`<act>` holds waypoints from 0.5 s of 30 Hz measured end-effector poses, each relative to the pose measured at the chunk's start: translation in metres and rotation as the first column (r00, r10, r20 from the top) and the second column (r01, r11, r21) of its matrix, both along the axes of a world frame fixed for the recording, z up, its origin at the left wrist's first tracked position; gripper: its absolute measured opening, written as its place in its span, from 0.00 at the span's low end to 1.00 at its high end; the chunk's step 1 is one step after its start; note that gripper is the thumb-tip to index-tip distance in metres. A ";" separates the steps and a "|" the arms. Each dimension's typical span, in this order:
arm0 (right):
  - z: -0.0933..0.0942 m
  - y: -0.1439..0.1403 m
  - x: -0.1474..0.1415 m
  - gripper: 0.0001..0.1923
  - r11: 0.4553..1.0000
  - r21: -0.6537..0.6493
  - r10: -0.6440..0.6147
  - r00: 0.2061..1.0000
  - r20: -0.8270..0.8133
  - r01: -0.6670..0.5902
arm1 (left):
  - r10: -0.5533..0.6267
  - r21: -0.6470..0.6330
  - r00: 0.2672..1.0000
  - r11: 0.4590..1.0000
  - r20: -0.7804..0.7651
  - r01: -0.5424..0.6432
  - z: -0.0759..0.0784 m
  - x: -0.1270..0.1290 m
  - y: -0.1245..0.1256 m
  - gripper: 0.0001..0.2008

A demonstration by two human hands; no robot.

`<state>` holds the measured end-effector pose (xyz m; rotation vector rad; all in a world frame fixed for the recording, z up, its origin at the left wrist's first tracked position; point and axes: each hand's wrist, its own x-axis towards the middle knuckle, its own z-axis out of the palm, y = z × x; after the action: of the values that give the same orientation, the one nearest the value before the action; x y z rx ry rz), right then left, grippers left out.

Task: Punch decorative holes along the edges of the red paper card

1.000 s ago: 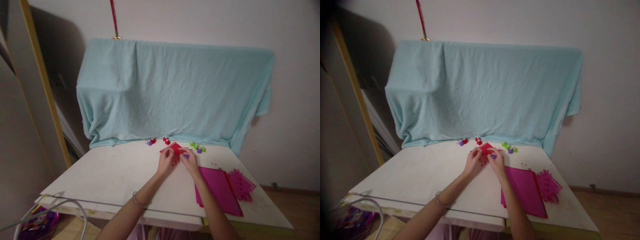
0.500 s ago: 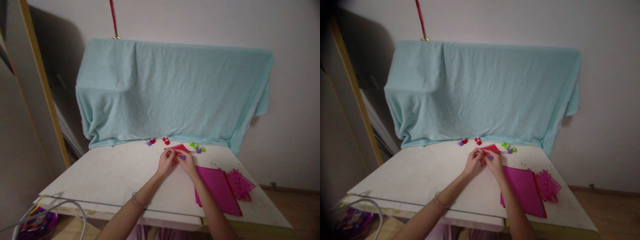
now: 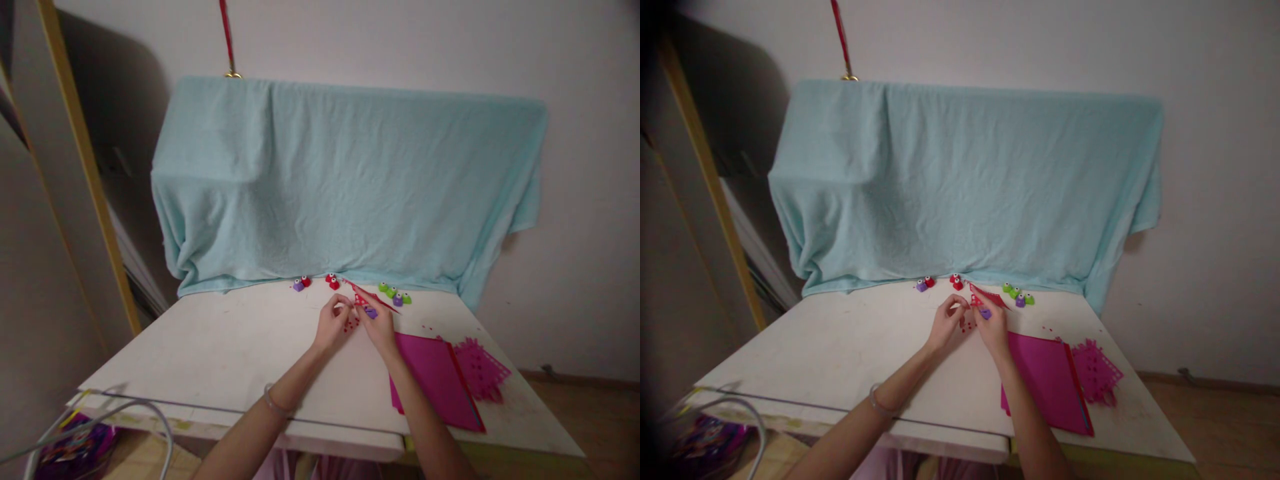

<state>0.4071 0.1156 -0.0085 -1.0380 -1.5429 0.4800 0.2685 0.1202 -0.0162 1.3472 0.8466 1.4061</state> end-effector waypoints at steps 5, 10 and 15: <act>-0.001 0.000 -0.001 0.23 1.000 0.018 0.005 1.000 0.015 -0.005 | -0.042 -0.011 0.998 0.999 0.045 0.042 0.001 0.000 0.000 0.15; 0.001 -0.002 -0.002 0.25 1.000 -0.005 0.019 1.000 0.021 -0.019 | -0.024 -0.029 0.998 0.999 0.056 0.025 0.003 0.001 -0.001 0.15; 0.000 -0.002 -0.004 0.28 0.999 -0.029 0.029 0.998 0.051 -0.028 | 0.009 -0.101 0.993 0.995 0.114 0.002 0.010 0.002 -0.004 0.14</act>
<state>0.4033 0.1136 -0.0088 -1.0583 -1.6029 0.4992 0.2701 0.1165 -0.0066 1.1780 0.8336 1.4098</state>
